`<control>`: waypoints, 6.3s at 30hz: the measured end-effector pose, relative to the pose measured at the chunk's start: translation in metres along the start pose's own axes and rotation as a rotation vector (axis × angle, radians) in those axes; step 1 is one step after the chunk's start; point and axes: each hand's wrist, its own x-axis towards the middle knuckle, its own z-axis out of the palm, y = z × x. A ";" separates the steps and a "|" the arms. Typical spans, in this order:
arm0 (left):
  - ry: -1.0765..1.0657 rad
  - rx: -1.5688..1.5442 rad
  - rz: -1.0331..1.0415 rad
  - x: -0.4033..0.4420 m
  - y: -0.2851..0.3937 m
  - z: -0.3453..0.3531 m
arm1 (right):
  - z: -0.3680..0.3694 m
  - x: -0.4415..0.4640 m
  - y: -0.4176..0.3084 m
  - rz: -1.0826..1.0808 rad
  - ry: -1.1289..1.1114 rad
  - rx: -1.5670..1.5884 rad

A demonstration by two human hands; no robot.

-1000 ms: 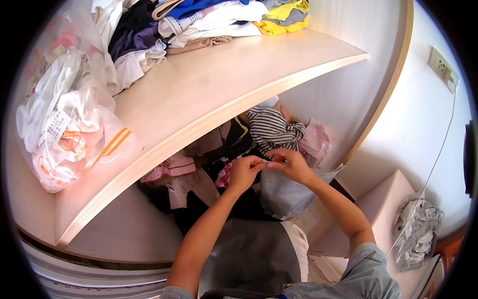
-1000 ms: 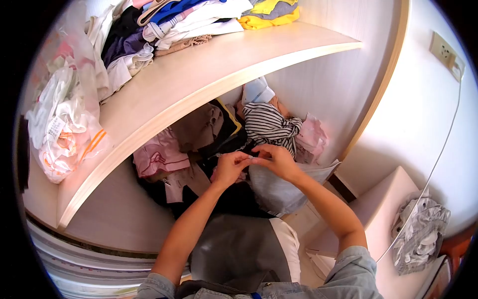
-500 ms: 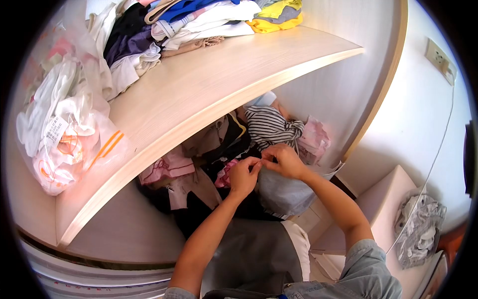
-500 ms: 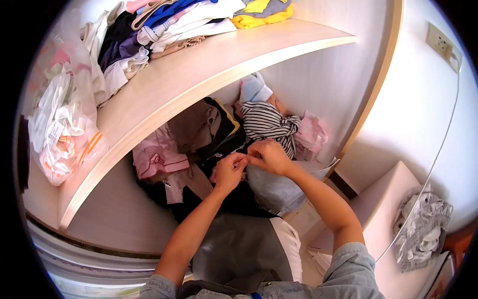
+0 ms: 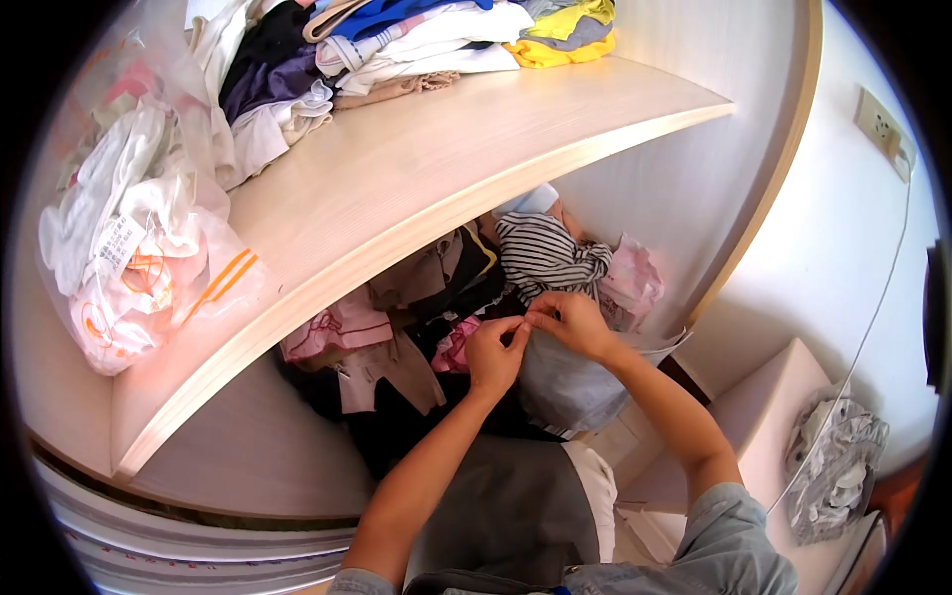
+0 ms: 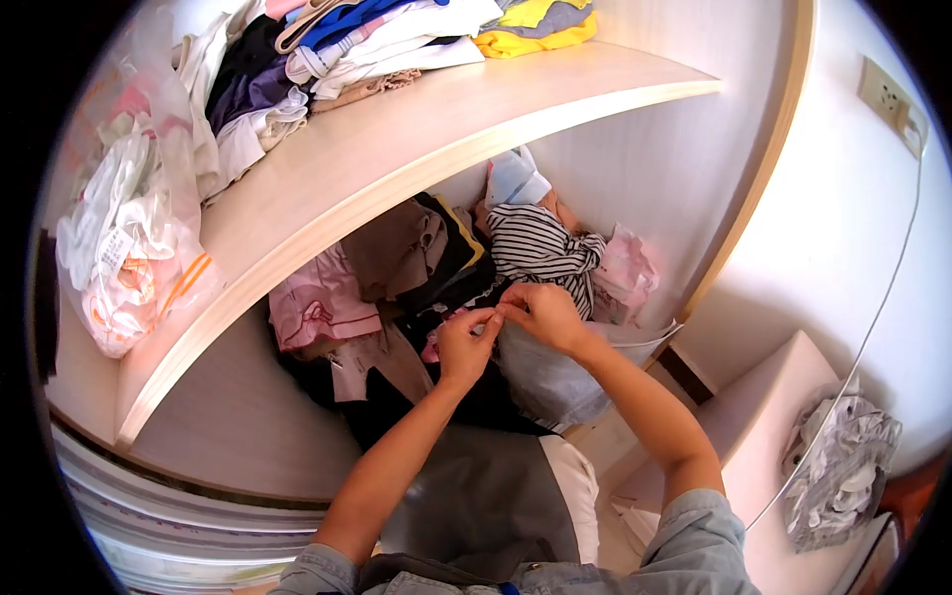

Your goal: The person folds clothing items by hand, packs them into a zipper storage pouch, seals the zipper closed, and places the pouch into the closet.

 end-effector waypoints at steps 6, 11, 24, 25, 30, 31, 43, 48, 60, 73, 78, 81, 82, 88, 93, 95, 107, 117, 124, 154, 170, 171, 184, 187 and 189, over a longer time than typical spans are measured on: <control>0.141 0.083 0.145 -0.005 0.000 0.007 | 0.015 -0.005 0.008 -0.146 0.044 -0.346; 0.107 0.084 0.132 -0.009 0.004 0.007 | 0.014 -0.013 0.008 -0.164 0.030 -0.374; -0.037 -0.059 0.059 -0.001 -0.009 -0.002 | 0.015 -0.015 0.011 -0.125 -0.025 -0.184; -0.041 -0.060 0.064 -0.001 -0.011 0.002 | 0.012 -0.014 0.011 -0.123 -0.020 -0.186; 0.249 -0.069 -0.267 0.003 -0.050 0.001 | -0.012 -0.029 0.033 -0.147 -0.120 -0.332; 0.333 -0.182 -0.368 0.008 -0.040 -0.006 | -0.025 -0.034 0.036 -0.106 -0.176 -0.465; 0.225 -0.310 -0.346 0.023 -0.060 -0.024 | -0.117 -0.073 0.116 0.306 0.208 -0.156; 0.153 -0.184 -0.340 0.015 -0.041 -0.016 | -0.043 -0.040 0.037 -0.010 0.188 -0.036; -0.046 -0.453 -0.206 -0.020 0.013 0.006 | 0.027 -0.020 -0.013 0.023 0.320 0.190; -0.044 -0.642 -0.237 -0.024 0.020 0.018 | 0.004 -0.024 0.004 0.209 0.049 0.338; -0.016 -0.327 -0.149 -0.027 0.030 0.016 | -0.006 -0.031 0.001 0.433 0.019 0.631; -0.038 -0.348 -0.196 -0.029 0.039 0.013 | -0.012 -0.037 -0.008 0.488 0.007 0.676; -0.041 -0.354 -0.205 -0.029 0.041 0.012 | -0.013 -0.039 -0.006 0.464 0.008 0.691; -0.129 -0.303 -0.241 -0.034 0.050 0.010 | -0.010 -0.050 0.001 0.485 -0.017 0.748; -0.027 -0.118 -0.040 -0.037 0.042 0.019 | -0.017 -0.054 -0.005 0.503 -0.035 0.776; -0.058 -0.202 -0.139 -0.037 0.048 0.017 | -0.017 -0.056 -0.004 0.484 -0.026 0.753; -0.087 -0.246 -0.261 -0.037 0.058 0.014 | -0.015 -0.056 0.002 0.334 -0.028 0.526; -0.070 -0.379 -0.359 -0.045 0.053 0.019 | -0.019 -0.057 -0.007 0.214 -0.027 0.195; -0.014 -0.374 -0.316 -0.047 0.051 0.020 | -0.021 -0.058 -0.002 0.161 -0.071 0.205; 0.063 0.119 0.104 -0.046 0.044 0.014 | -0.027 -0.055 -0.007 0.327 -0.069 0.320; 0.030 -0.031 -0.019 -0.054 0.045 0.016 | -0.028 -0.055 -0.001 0.395 -0.085 0.523; 0.032 -0.030 -0.019 -0.054 0.045 0.016 | -0.026 -0.056 0.001 0.409 -0.100 0.507; 0.019 0.030 -0.065 -0.055 0.049 0.016 | -0.025 -0.057 0.001 0.482 -0.149 0.577; 0.034 0.024 -0.079 -0.055 0.049 0.017 | -0.024 -0.057 0.002 0.469 -0.141 0.572; 0.041 0.020 -0.079 -0.056 0.048 0.019 | -0.024 -0.057 0.000 0.454 -0.141 0.561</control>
